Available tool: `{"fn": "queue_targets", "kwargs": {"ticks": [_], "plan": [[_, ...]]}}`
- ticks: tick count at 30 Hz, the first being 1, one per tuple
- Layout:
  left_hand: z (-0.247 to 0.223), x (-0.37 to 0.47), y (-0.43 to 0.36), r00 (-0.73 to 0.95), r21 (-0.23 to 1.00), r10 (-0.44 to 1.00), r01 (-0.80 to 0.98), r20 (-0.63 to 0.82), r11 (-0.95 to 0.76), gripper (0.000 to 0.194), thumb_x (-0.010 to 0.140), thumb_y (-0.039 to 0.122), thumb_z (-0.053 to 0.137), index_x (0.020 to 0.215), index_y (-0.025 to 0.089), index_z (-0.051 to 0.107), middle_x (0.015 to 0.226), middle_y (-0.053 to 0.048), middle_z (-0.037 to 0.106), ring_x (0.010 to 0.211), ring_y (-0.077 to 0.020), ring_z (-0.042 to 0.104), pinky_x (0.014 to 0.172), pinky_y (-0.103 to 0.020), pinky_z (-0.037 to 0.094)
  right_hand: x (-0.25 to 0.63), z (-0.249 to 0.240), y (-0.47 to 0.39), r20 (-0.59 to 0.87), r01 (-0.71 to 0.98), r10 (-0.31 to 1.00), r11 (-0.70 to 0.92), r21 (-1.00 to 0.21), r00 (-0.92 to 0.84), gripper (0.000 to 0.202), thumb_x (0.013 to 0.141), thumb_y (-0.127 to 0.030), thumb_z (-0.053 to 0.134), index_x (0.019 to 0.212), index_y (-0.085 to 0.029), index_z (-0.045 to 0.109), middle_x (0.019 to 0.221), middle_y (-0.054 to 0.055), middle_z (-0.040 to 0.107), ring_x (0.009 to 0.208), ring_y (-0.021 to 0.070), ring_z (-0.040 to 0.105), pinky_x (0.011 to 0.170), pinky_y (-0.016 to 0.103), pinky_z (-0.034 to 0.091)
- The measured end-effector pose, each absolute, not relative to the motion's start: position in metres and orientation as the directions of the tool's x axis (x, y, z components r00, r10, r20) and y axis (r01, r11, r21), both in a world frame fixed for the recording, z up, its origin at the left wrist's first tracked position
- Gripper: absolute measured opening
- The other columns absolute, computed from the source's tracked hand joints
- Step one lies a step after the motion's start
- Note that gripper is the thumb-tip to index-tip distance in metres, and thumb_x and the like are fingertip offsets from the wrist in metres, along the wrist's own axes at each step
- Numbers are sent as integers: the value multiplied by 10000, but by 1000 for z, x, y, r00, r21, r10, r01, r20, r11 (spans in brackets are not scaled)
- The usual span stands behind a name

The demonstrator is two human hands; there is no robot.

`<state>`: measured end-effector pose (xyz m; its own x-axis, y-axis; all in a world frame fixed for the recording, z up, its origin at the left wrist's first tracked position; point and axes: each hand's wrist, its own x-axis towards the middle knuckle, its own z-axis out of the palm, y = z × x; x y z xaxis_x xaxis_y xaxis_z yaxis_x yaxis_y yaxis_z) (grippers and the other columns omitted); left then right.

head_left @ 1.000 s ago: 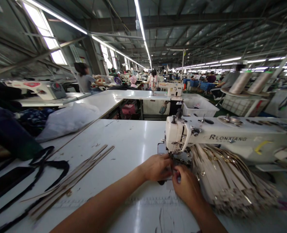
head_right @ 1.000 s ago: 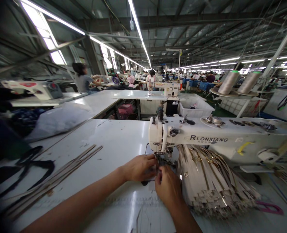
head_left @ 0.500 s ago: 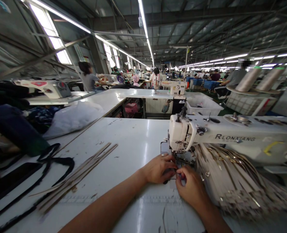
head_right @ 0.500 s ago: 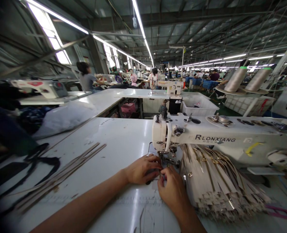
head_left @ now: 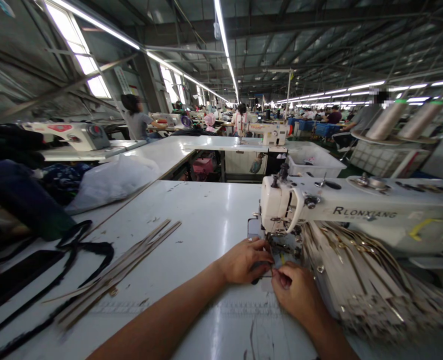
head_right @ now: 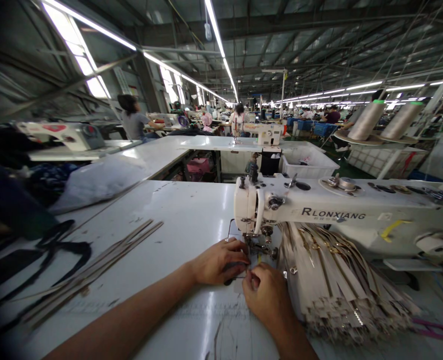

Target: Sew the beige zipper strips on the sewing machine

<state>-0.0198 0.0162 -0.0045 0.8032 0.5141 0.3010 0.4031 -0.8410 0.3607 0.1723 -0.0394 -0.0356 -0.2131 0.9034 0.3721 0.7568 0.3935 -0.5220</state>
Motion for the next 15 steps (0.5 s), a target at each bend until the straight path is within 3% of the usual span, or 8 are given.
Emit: {"fn": "queue_targets", "kwargs": {"ticks": [10,15], "plan": [[-6,-19,14,793,365,513,395,328,-843,225,905,250,510,1049,200,675,1016,-98,608,936,-211,571,857,-328,472,170,-35,-39,374,782,908,369,-502,-189,318,838,-254,454,525,-205,468,539,-10,487,499,112,476,532,258,320],[-7,-19,15,784,331,523,422,334,-844,234,923,260,483,1039,196,676,999,-91,623,934,-207,571,847,-319,470,168,-38,-39,399,809,899,366,-460,-180,244,845,-231,472,669,-184,635,693,32,588,637,147,577,617,254,403]]}}
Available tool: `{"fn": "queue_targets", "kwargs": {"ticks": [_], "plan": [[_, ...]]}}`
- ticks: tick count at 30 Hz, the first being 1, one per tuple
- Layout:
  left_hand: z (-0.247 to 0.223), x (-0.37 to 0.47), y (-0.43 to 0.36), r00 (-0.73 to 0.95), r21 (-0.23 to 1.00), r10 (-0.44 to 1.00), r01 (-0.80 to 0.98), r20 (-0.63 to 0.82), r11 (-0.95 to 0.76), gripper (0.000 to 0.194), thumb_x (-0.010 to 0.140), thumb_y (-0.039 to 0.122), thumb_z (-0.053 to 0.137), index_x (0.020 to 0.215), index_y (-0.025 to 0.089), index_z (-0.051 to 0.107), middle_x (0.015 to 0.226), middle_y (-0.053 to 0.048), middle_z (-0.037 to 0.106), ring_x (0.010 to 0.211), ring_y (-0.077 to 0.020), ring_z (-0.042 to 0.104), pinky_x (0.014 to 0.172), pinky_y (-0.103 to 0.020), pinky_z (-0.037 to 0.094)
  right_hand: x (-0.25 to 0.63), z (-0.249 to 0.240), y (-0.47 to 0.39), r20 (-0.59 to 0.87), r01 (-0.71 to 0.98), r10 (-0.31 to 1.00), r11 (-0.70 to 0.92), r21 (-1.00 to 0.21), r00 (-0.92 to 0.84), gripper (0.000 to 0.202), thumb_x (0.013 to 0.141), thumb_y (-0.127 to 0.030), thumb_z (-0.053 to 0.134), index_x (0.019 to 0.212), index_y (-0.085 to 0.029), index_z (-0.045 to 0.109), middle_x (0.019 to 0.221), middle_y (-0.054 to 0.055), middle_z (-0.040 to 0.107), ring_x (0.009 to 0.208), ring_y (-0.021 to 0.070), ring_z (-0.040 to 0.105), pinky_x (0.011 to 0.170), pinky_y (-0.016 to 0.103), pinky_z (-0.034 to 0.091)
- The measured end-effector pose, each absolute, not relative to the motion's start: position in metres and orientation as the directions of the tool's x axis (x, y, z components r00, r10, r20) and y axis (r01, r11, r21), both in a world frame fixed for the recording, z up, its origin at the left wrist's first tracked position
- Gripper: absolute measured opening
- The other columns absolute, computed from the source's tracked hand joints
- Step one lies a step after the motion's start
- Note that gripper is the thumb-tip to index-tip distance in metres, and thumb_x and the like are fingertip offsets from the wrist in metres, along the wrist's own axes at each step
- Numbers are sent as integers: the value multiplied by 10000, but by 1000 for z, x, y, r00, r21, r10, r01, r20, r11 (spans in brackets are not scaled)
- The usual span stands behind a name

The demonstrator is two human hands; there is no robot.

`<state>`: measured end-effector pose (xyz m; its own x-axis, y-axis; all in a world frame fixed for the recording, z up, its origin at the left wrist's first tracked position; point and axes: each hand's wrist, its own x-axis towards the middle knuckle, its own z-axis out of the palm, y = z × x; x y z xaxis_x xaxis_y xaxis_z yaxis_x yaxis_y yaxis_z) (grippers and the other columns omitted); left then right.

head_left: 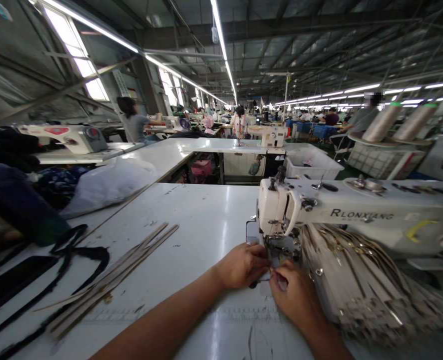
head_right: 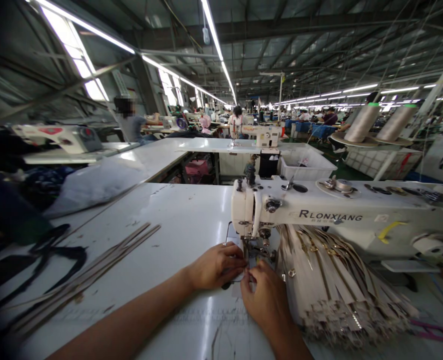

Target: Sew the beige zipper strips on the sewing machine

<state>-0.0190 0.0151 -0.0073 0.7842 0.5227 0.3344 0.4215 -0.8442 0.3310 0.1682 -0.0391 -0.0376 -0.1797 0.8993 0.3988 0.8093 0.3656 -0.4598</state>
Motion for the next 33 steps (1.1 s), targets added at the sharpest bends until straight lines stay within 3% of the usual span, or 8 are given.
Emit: {"fn": "queue_targets", "kwargs": {"ticks": [4,11,17,28,33], "plan": [[-8,-19,16,773,280,535,459,342,-843,256,942,279,450,1032,193,673,954,-90,644,922,-211,582,837,-338,468,168,-40,-38,378,828,910,338,-447,-168,249,826,-193,484,928,-189,711,849,60,635,778,170,625,717,250,462],[-11,-17,16,734,249,574,518,362,-819,253,928,288,460,1033,173,658,979,-101,639,938,-227,569,847,-362,471,163,-32,-30,282,896,943,271,-353,-175,340,820,-187,482,1097,-205,680,936,65,682,805,179,651,694,243,473],[-9,-19,16,705,269,626,565,333,-780,275,900,311,506,1091,162,636,1060,-102,604,986,-240,544,898,-367,459,160,-28,-23,232,908,952,270,-320,-201,403,832,-190,469,1203,-190,627,1004,86,700,901,209,666,775,272,478],[-11,-24,26,664,333,672,584,328,-740,378,869,331,563,1212,172,576,1173,-104,574,1077,-259,518,963,-395,434,159,-31,-31,269,910,940,287,-300,-208,403,848,-180,439,1213,-162,610,1053,103,681,941,218,654,798,295,492],[-11,-25,24,650,346,695,604,308,-718,418,865,333,560,1251,175,525,1307,-111,525,1216,-277,462,1048,-429,369,159,-32,-32,295,901,935,292,-320,-198,370,857,-174,436,1170,-171,633,1064,96,684,940,200,657,837,278,482]]}}
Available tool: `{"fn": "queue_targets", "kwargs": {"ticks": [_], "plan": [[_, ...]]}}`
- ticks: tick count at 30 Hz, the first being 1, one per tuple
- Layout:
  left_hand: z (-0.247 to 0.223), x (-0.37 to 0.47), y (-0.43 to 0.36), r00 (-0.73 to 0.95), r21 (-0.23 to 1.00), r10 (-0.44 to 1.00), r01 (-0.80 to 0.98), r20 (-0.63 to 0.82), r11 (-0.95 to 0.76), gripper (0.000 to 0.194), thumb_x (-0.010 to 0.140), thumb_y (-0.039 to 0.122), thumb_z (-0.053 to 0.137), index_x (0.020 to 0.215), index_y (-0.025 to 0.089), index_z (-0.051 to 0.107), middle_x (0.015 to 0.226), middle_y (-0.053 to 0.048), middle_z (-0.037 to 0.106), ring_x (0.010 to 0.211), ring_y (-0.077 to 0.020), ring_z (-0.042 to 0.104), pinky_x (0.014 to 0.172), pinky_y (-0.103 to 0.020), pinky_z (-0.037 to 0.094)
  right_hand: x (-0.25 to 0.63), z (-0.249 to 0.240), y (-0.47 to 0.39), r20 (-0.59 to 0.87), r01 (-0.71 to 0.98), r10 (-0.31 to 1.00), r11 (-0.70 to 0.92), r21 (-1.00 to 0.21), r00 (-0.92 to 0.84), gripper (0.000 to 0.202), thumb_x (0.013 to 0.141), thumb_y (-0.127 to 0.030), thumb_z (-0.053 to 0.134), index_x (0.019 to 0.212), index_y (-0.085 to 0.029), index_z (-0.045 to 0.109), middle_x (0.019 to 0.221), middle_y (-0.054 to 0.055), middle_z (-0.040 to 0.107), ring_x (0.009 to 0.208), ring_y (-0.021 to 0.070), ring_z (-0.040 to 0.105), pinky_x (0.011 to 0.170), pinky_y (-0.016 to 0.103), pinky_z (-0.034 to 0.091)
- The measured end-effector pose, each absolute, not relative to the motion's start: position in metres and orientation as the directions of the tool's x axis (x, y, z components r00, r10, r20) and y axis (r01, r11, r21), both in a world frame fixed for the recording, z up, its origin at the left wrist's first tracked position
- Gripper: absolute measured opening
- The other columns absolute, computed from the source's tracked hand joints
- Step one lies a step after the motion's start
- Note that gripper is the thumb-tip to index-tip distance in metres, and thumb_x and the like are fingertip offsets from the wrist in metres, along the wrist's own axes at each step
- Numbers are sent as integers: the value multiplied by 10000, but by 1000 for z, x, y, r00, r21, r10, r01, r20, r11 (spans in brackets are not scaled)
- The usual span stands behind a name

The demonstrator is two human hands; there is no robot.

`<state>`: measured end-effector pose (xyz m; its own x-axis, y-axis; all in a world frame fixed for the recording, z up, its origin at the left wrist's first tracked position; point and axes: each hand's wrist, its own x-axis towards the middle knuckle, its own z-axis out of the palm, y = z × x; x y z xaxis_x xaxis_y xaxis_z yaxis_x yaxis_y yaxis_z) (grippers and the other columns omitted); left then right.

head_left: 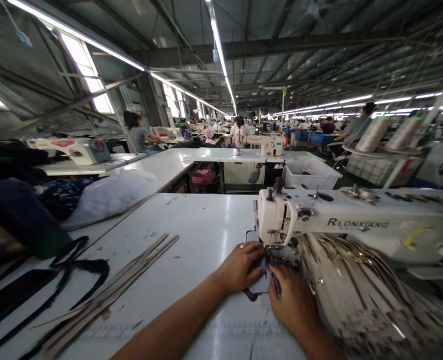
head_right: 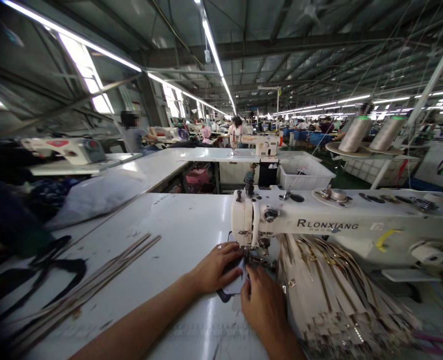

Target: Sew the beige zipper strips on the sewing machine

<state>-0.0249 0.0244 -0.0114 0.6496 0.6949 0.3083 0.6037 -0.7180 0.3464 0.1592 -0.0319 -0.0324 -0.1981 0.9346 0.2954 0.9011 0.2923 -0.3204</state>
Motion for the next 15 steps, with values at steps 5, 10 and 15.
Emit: {"fn": "queue_targets", "kwargs": {"ticks": [5,10,15], "plan": [[-10,-26,22,659,362,717,626,228,-690,399,887,334,517,1259,196,477,1403,-102,470,1329,-272,380,1116,-474,276,158,-38,-34,329,895,924,303,-328,-192,353,850,-145,441,1138,-172,643,1063,84,689,953,190,654,845,262,476],[-11,-27,21,641,356,744,662,187,-660,502,904,356,481,1358,179,360,1427,-118,448,1370,-260,327,1133,-503,241,158,-42,-34,342,895,920,306,-325,-191,341,862,-142,434,1126,-174,647,1062,80,689,963,193,651,848,270,474],[-17,-24,23,615,268,774,729,147,-630,587,941,362,408,1434,84,251,1454,-191,389,1381,-274,306,1136,-518,228,157,-41,-33,322,892,930,291,-346,-179,342,853,-138,445,1125,-181,647,1058,75,690,955,190,652,846,264,470]]}}
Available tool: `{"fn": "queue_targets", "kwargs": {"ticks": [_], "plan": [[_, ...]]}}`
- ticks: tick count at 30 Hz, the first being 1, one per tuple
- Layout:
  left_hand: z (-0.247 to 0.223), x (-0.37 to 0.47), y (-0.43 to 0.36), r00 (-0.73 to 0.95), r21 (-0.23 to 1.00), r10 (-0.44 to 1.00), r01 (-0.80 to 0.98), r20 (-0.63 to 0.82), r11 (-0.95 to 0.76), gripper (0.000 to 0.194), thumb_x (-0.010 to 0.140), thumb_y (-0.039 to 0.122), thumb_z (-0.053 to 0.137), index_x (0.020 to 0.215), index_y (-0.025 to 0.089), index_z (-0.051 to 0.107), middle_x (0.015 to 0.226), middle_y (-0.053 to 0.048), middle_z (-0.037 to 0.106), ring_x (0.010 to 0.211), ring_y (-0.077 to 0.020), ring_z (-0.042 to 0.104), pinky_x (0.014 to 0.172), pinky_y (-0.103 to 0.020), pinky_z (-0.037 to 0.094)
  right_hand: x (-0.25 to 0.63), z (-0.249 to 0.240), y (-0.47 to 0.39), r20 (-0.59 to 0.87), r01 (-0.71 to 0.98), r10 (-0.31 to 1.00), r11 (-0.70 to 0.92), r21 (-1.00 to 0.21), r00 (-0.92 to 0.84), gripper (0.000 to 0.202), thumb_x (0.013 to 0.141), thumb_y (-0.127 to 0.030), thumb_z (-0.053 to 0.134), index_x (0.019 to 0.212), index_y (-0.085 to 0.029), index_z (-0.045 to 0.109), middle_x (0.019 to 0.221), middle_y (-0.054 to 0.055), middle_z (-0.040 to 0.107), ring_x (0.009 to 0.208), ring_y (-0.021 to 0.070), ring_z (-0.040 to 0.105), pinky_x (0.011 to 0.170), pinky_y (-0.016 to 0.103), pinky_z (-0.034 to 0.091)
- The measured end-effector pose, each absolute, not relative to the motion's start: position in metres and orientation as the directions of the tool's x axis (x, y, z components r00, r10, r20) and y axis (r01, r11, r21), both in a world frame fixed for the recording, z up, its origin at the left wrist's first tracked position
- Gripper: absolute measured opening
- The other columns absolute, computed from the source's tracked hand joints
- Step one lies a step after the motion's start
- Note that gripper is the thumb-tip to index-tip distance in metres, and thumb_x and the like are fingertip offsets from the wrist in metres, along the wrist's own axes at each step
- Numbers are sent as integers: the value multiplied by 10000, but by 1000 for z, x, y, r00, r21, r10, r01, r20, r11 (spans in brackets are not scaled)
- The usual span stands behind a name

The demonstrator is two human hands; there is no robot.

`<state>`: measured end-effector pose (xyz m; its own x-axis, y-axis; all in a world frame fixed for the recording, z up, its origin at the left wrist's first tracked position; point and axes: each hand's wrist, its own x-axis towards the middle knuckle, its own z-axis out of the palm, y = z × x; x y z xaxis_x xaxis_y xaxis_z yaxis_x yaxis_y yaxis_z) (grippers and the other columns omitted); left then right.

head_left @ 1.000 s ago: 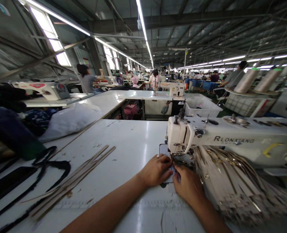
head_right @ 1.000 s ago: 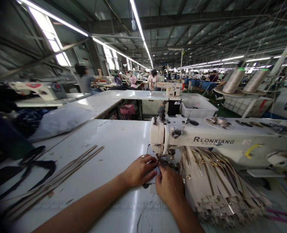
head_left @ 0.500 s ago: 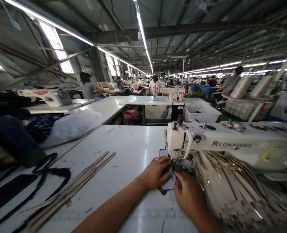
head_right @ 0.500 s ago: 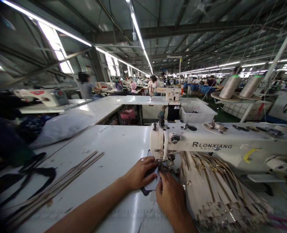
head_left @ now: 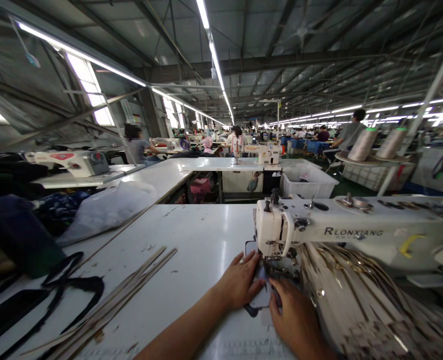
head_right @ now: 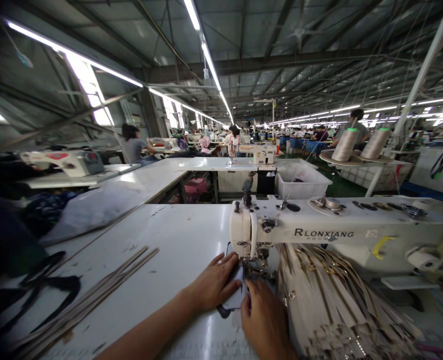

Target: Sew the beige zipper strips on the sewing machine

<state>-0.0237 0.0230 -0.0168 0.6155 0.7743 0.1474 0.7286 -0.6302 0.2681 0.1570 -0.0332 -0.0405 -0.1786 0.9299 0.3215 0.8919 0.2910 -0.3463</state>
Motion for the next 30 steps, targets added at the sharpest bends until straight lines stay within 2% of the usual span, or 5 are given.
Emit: {"fn": "queue_targets", "kwargs": {"ticks": [7,16,21,26,30], "plan": [[4,-27,21,467,0,881,883,75,-469,569,835,25,449,1397,67,368,1299,-217,548,1207,-297,532,1056,-476,362,156,-37,-33,281,885,946,263,-385,-159,365,848,-127,431,1142,-176,641,1053,76,689,957,191,649,863,272,469],[39,-36,-30,618,-166,774,756,-137,-633,181,852,48,508,797,135,658,772,-99,682,701,-262,667,674,-381,522,156,-35,-33,243,893,960,230,-388,-141,364,854,-159,434,1152,-183,643,1049,77,688,948,204,650,858,280,471],[85,-52,-37,723,103,676,669,138,-736,140,926,183,510,826,187,608,946,-48,640,863,-199,611,774,-326,472,156,-32,-34,241,890,960,233,-391,-145,369,854,-160,434,1155,-184,645,1041,77,692,938,195,652,863,267,463],[149,-45,-47,431,603,805,534,409,-592,94,939,255,509,938,176,559,858,-15,623,778,-129,593,725,-244,478,156,-35,-33,242,885,960,231,-404,-140,370,858,-165,422,1155,-162,643,1057,101,687,963,209,647,879,290,461],[137,-29,-39,327,916,913,230,244,-328,214,860,341,614,849,154,510,738,-2,590,682,-124,595,632,-238,501,158,-37,-31,293,821,950,249,-513,-106,385,927,-211,325,1138,-141,639,1082,123,681,999,216,641,897,311,455]]}}
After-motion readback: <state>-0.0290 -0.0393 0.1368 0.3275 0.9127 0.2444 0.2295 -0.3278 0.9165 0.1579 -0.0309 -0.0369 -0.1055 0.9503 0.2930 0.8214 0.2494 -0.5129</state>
